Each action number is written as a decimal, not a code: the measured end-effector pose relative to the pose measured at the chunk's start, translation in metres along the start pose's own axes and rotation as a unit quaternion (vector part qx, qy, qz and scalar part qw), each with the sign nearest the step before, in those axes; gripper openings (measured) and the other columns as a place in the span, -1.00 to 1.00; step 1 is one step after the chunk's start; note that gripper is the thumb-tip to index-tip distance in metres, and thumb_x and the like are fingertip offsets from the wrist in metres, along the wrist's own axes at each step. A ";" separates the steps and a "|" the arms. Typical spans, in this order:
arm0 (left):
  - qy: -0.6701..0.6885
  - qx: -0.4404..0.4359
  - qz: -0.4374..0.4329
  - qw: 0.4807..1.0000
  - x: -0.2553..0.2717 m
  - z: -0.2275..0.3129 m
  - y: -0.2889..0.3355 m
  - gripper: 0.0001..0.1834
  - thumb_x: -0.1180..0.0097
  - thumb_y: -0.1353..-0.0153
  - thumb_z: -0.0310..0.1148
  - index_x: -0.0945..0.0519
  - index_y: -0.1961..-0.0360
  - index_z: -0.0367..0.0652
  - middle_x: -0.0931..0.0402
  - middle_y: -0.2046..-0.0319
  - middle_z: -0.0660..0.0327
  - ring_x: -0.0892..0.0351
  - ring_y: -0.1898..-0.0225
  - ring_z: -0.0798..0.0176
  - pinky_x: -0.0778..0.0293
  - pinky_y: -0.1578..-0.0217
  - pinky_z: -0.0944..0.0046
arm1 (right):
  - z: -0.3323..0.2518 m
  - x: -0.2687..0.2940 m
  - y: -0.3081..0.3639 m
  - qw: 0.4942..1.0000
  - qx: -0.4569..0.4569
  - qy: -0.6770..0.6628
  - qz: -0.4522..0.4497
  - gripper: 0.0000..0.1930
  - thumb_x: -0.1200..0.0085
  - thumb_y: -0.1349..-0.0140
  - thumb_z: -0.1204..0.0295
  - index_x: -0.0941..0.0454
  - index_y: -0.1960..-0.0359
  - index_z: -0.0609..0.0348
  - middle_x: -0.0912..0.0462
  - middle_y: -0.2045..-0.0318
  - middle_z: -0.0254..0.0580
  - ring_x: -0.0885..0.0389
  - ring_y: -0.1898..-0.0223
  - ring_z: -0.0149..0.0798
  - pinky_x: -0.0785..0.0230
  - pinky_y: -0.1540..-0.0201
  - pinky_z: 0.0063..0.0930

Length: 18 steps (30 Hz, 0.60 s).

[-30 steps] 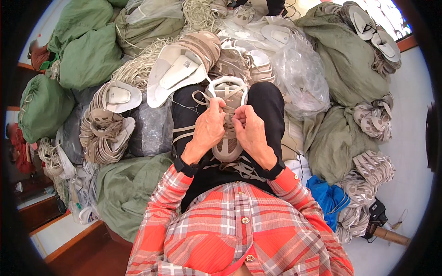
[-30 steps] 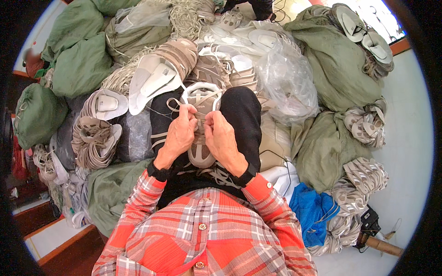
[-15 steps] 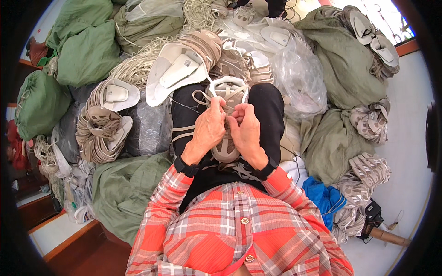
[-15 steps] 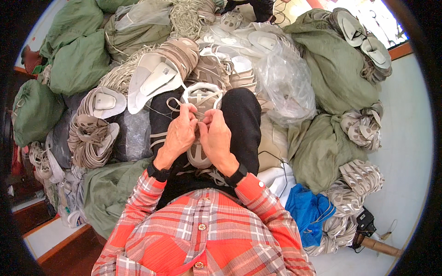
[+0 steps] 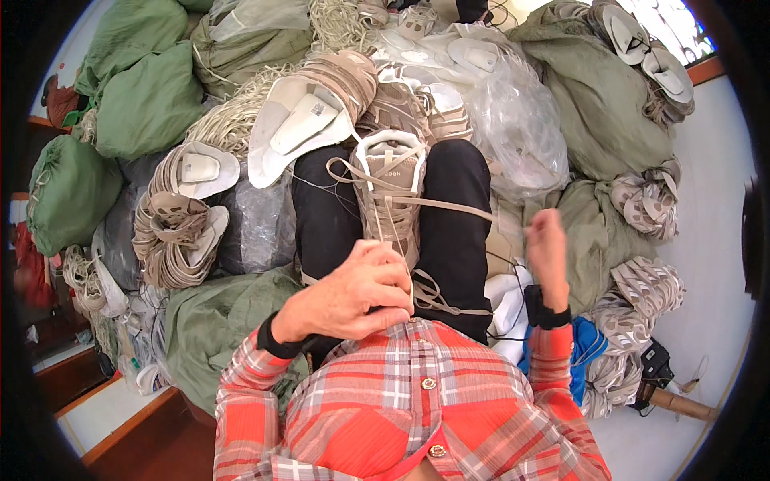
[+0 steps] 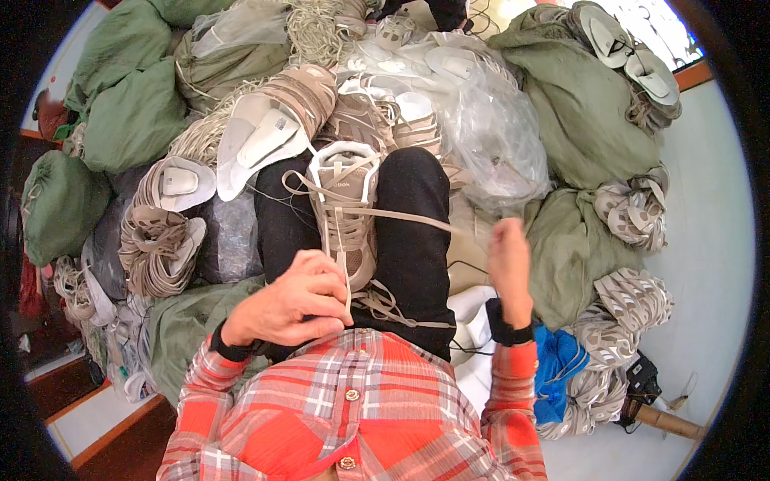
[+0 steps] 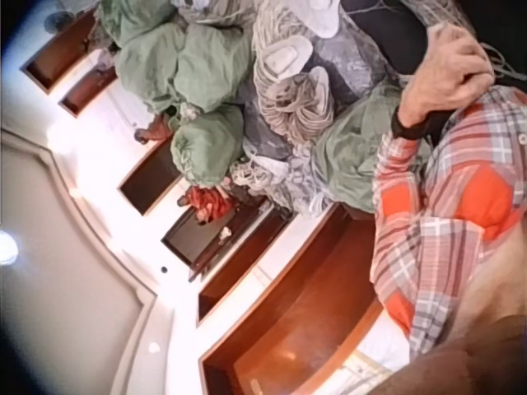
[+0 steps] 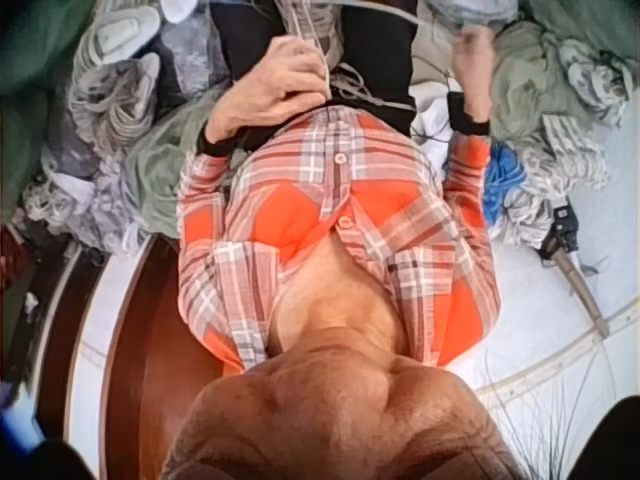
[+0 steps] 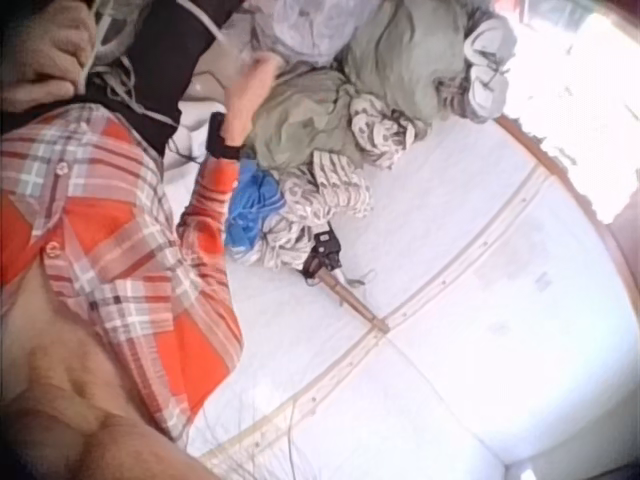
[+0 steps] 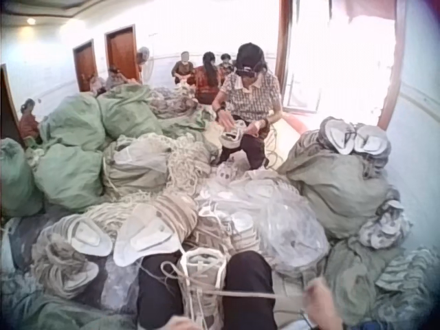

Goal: Lace a tan and white sneaker while seated among bags of components.

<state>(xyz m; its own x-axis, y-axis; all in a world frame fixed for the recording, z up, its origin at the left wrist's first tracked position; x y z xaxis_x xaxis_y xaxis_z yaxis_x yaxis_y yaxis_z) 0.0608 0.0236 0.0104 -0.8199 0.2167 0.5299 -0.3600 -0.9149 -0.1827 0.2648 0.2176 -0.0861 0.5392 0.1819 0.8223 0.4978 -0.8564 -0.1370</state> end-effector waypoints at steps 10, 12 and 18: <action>-0.090 0.160 0.146 0.972 0.041 -0.023 0.042 -0.93 -0.19 -0.06 -0.44 -0.59 0.47 -0.21 -0.40 0.64 0.22 -0.33 0.52 0.16 -0.21 0.40 0.22 | -0.131 -0.105 -0.034 0.920 -0.067 -0.168 -0.347 -0.76 -0.09 -0.23 0.32 -0.53 0.32 0.32 -0.52 0.72 -0.23 -0.45 0.78 -0.41 -0.29 0.72 -0.49; -0.112 0.274 0.139 0.945 0.039 -0.044 0.054 -0.91 -0.15 -0.10 -0.44 -0.59 0.46 -0.23 -0.43 0.62 0.19 -0.37 0.51 0.13 -0.26 0.40 0.18 | -0.112 -0.087 -0.025 0.899 -0.170 -0.190 -0.356 -0.77 -0.12 -0.21 0.33 -0.53 0.43 0.29 -0.50 0.73 -0.28 -0.44 0.76 -0.46 -0.26 0.74 -0.50; -0.128 0.183 0.231 0.947 0.047 -0.073 0.025 -0.65 -0.15 -0.08 -0.48 -0.49 0.07 -0.29 -0.50 0.25 0.01 -0.48 0.25 -0.01 -0.42 0.17 0.14 | 0.103 0.096 -0.018 0.982 -0.173 0.072 0.010 -0.82 -0.09 -0.23 0.38 -0.51 0.44 0.25 -0.51 0.68 -0.14 -0.45 0.65 -0.35 -0.30 0.55 -0.45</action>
<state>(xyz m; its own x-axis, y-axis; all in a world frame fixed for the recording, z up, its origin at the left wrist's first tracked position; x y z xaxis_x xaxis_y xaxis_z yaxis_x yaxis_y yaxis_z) -0.0191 0.0359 -0.0301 -0.7010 -0.2828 0.6547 0.2287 -0.9587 -0.1692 0.3773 0.3002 -0.0618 0.4329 0.1150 0.8941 0.2150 -0.9764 0.0215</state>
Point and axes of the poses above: each hand's wrist, its own y-axis away from the middle knuckle, its own x-axis out of the back of the hand, z = x × y, the point moved 10 cm from there along -y, towards the middle knuckle
